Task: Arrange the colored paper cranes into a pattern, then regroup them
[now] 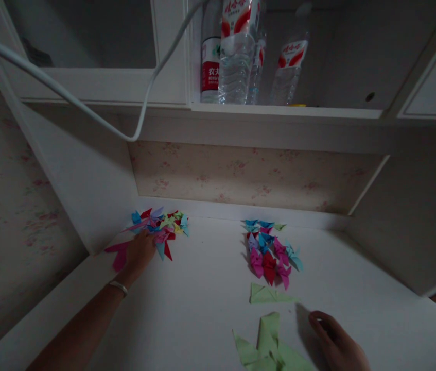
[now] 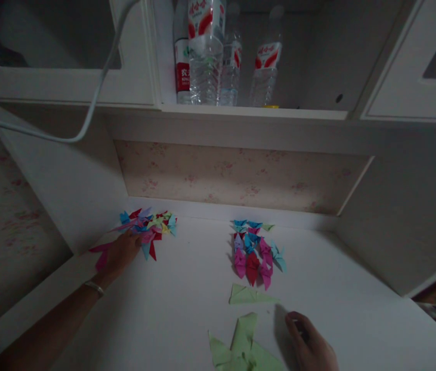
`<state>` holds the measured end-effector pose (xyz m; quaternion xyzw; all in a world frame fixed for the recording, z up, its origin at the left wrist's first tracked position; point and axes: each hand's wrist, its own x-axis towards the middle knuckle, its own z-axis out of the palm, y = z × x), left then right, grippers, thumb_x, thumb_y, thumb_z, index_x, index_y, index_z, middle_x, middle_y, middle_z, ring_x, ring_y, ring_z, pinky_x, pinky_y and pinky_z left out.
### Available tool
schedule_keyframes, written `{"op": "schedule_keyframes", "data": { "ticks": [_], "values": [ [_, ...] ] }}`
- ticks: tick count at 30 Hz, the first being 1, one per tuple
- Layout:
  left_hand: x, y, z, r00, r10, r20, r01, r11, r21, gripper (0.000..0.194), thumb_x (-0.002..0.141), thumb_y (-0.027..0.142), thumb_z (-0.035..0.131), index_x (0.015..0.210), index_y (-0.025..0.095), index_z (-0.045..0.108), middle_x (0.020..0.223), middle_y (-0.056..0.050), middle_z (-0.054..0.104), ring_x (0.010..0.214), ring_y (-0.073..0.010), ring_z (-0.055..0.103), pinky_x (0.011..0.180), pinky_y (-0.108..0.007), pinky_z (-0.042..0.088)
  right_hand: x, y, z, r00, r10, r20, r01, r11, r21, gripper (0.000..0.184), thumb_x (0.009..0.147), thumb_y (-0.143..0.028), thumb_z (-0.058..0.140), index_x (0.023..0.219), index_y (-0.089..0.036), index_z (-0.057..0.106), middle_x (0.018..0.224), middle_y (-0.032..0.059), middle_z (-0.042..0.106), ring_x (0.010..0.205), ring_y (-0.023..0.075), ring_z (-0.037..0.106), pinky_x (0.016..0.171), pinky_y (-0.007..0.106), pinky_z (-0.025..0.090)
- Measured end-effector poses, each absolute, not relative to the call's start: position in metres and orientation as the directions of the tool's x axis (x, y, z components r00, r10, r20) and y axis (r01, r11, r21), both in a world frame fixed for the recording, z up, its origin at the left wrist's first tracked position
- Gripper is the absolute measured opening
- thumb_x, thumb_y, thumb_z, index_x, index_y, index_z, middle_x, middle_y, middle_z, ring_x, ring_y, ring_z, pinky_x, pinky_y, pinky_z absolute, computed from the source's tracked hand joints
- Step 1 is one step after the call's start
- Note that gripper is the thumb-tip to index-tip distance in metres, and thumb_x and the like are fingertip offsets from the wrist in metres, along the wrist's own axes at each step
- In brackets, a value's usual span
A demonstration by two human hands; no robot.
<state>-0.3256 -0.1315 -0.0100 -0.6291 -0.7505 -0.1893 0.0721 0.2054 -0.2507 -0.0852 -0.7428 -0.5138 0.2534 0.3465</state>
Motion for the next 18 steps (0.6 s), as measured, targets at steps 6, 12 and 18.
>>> {"op": "schedule_keyframes", "data": {
  "ticks": [6,12,18],
  "values": [
    [-0.304,-0.14,-0.001,-0.156,0.894,0.42,0.968,0.054,0.244,0.033,0.092,0.03,0.04,0.103,0.017,0.068,0.102,-0.009,0.067,0.1,-0.0227,0.06,0.09,-0.031,0.043,0.201,-0.252,-0.078,0.386,0.922,-0.027,0.555,-0.256,-0.791,0.05,0.073,-0.064,0.051,0.096,-0.023,0.068,0.09,0.0057,0.074,0.082,0.0248,0.067,0.068,0.028,0.049],
    [-0.243,-0.173,-0.014,-0.127,0.959,0.255,0.728,-0.084,0.68,0.033,0.085,0.043,0.05,0.09,0.019,0.071,0.087,-0.004,0.072,0.079,-0.0186,0.065,0.073,-0.025,0.046,0.158,-0.243,-0.057,0.321,0.945,0.061,0.479,-0.106,-0.872,0.045,0.072,-0.061,0.057,0.091,-0.022,0.067,0.086,0.0053,0.072,0.079,0.0228,0.065,0.066,0.027,0.048],
    [-0.169,-0.206,-0.027,-0.053,0.99,0.132,0.429,-0.096,0.898,0.035,0.082,0.047,0.054,0.08,0.016,0.071,0.071,-0.001,0.066,0.062,-0.0146,0.057,0.058,-0.022,0.041,0.065,-0.218,-0.042,0.057,0.996,0.071,0.089,0.066,-0.994,0.047,0.078,-0.057,0.061,0.107,-0.019,0.062,0.07,-0.0013,0.059,0.05,0.0115,0.049,0.043,0.022,0.037]
  ]
}}
